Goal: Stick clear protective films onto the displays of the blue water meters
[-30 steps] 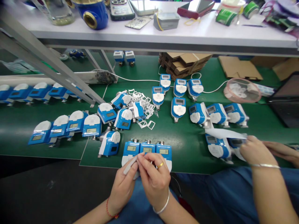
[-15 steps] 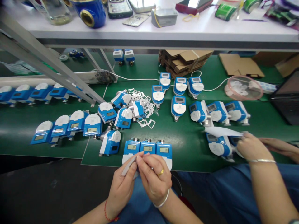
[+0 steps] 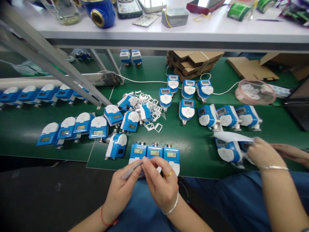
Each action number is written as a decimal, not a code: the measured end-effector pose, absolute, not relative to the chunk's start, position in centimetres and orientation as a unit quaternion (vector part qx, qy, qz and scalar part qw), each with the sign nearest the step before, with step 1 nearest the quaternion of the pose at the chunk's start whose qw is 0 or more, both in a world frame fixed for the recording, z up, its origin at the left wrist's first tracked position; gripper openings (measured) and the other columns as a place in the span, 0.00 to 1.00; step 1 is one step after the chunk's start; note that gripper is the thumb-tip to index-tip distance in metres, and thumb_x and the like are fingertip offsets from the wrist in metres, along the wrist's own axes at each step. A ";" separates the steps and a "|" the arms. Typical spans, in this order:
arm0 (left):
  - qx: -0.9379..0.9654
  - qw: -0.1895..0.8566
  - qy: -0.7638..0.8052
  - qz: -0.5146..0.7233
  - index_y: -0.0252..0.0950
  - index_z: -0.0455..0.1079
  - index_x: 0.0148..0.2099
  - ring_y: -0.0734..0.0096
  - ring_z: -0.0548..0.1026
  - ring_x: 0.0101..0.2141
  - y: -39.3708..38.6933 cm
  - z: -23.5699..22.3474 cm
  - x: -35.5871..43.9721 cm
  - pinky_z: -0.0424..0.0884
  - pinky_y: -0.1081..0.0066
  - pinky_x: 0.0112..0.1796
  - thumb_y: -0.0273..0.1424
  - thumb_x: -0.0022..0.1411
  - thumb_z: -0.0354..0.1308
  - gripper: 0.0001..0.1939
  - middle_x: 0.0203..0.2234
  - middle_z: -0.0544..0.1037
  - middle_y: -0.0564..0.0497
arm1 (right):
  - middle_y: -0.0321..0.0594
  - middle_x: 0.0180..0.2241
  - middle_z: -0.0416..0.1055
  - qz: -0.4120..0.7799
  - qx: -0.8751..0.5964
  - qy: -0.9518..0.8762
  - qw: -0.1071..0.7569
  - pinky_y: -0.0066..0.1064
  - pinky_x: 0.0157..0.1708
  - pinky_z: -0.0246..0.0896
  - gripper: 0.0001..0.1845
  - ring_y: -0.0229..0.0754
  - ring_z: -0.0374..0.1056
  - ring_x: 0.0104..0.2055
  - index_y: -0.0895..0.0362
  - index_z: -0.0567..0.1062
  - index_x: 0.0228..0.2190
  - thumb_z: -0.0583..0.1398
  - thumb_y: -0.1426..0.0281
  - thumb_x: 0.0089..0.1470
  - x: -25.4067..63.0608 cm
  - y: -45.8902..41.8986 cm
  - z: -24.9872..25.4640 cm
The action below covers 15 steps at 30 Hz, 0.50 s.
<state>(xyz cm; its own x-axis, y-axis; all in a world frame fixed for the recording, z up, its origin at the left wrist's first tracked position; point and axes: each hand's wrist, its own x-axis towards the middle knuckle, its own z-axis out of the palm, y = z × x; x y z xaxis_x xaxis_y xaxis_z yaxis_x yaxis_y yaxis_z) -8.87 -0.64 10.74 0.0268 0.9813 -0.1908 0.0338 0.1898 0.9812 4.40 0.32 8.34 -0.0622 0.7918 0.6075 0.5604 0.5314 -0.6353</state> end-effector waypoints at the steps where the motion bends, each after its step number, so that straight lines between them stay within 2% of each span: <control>1: 0.468 0.546 0.547 0.429 0.36 0.77 0.47 0.68 0.82 0.35 -0.5 11.1 -9.1 0.77 0.77 0.39 0.31 0.65 0.54 0.13 0.40 0.82 0.47 | 0.43 0.39 0.71 0.105 -0.453 -0.743 0.481 0.29 0.35 0.72 0.28 0.39 0.71 0.36 0.54 0.70 0.55 0.60 0.83 0.55 4.7 0.3 8.3; 3: 0.480 0.538 0.549 0.423 0.36 0.78 0.46 0.69 0.82 0.32 -0.2 11.6 -9.3 0.78 0.78 0.35 0.31 0.64 0.55 0.13 0.38 0.83 0.46 | 0.46 0.40 0.72 0.090 -0.419 -0.781 0.454 0.31 0.37 0.72 0.27 0.41 0.72 0.39 0.57 0.68 0.57 0.58 0.83 0.56 5.4 0.4 8.4; 6: 0.504 0.517 0.551 0.419 0.37 0.78 0.46 0.67 0.82 0.34 -0.3 12.0 -9.5 0.78 0.78 0.34 0.30 0.64 0.55 0.13 0.40 0.82 0.47 | 0.48 0.40 0.73 0.082 -0.390 -0.803 0.442 0.32 0.38 0.73 0.27 0.44 0.72 0.41 0.60 0.65 0.59 0.55 0.83 0.58 6.1 0.4 8.8; 9: 0.511 0.512 0.553 0.414 0.38 0.77 0.48 0.67 0.82 0.35 -0.6 12.0 -9.3 0.78 0.77 0.34 0.30 0.64 0.54 0.14 0.40 0.82 0.47 | 0.48 0.40 0.75 0.072 -0.382 -0.814 0.432 0.33 0.40 0.73 0.28 0.45 0.73 0.41 0.60 0.63 0.60 0.54 0.83 0.59 6.2 0.3 9.0; 15: 0.477 0.541 0.563 0.405 0.35 0.77 0.49 0.64 0.82 0.33 -1.0 11.7 -9.0 0.79 0.75 0.28 0.34 0.64 0.54 0.15 0.41 0.82 0.44 | 0.49 0.42 0.75 0.060 -0.389 -0.813 0.429 0.34 0.41 0.74 0.28 0.45 0.73 0.42 0.62 0.63 0.60 0.55 0.83 0.58 6.2 -0.3 8.4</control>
